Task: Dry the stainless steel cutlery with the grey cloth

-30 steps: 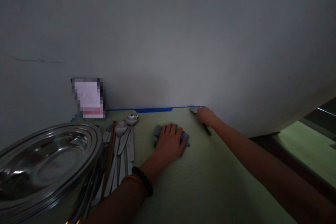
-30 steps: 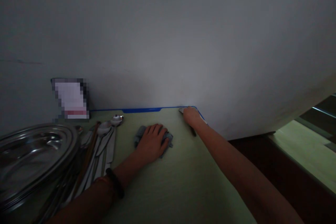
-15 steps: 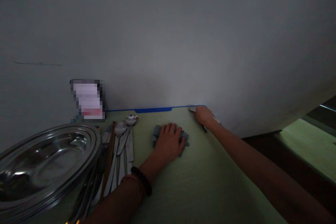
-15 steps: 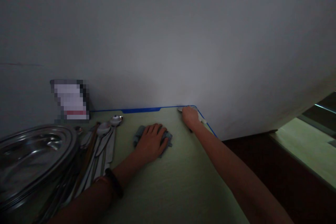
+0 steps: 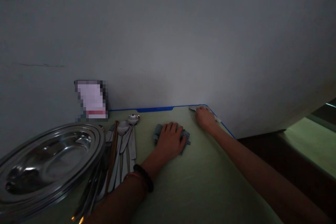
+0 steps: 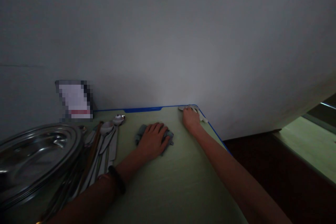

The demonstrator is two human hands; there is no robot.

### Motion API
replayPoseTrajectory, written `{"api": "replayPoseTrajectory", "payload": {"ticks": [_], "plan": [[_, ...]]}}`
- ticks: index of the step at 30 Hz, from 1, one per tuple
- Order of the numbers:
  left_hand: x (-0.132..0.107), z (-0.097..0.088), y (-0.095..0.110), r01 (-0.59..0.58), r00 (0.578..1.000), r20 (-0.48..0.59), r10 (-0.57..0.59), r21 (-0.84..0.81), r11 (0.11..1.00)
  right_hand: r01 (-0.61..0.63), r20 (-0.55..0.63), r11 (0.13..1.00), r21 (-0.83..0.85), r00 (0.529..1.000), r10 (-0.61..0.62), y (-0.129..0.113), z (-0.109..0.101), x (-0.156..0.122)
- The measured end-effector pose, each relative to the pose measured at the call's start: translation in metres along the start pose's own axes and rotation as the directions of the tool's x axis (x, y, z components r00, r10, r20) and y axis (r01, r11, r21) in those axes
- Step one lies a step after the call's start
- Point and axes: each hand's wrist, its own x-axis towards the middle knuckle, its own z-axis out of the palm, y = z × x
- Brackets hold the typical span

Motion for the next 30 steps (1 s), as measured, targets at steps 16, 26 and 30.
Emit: {"api": "replayPoseTrajectory", "payload": {"ticks": [16,26,30], "plan": [[-0.051,-0.106,-0.086,0.235,0.942,0.167,-0.292,0.294,0.927,0.458,-0.275,0.797,0.394,0.886,-0.373,-0.129,0.024,-0.057],[-0.055,-0.085,-0.074,0.323,0.864,0.237,-0.445,0.418,0.849,0.454,-0.286,0.814,0.362,0.885,-0.367,-0.133,0.03,-0.051],[-0.052,-0.084,-0.076,0.364,0.837,0.249,-0.487,0.411,0.836,0.471,-0.298,0.81,0.349,0.876,-0.38,-0.132,0.03,-0.051]]}}
